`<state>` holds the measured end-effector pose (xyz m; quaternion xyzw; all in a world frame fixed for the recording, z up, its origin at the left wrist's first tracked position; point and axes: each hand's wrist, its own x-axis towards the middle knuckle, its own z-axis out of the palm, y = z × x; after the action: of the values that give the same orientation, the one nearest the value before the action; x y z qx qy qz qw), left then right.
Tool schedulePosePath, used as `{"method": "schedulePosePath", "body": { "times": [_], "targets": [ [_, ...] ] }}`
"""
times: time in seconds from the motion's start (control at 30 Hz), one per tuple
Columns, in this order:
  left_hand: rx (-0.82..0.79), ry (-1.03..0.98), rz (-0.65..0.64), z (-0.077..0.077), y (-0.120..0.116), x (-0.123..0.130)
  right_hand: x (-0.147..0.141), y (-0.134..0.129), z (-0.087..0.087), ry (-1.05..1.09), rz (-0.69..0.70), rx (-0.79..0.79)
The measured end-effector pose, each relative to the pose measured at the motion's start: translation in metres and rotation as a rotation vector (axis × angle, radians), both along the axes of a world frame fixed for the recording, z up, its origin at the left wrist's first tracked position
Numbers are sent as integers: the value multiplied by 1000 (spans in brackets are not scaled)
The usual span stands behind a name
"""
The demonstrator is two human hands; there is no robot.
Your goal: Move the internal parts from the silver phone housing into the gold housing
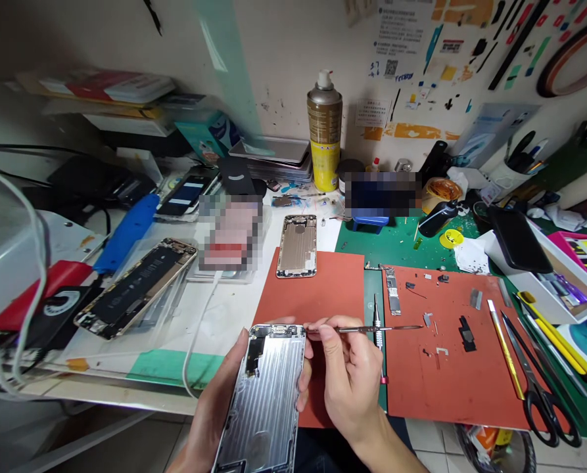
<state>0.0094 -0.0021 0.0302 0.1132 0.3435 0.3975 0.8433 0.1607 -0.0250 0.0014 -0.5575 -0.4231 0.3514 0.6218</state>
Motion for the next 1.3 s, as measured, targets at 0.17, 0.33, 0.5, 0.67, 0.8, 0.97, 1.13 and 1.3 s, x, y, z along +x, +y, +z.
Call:
{"method": "schedulePosePath", "body": {
  "times": [0.17, 0.33, 0.5, 0.67, 0.8, 0.97, 1.13, 1.3],
  "targets": [
    [-2, -20, 21, -1, 0, 2, -5, -3, 4, 53, 17, -30],
    [-72, 55, -17, 0, -5, -2, -10, -3, 4, 204, 61, -51],
    [-63, 105, 34, 2, -9, 1, -10, -3, -2, 199, 43, -89],
    [-78, 117, 84, 3, -8, 5, -7, 1, 3, 414, 127, -125],
    [-15, 86, 72, 3, -7, 5, -2, 6, 11, 378, 152, -145],
    [-7, 89, 38, 2, -7, 1, 4, 8, 9, 140, 48, -101],
    [-31, 71, 32, 2, -7, 0, 2, 6, 9, 187, 81, -124],
    [-46, 57, 40, 6, -5, 1, 0, 6, 6, 201, -3, -54]
  ]
}}
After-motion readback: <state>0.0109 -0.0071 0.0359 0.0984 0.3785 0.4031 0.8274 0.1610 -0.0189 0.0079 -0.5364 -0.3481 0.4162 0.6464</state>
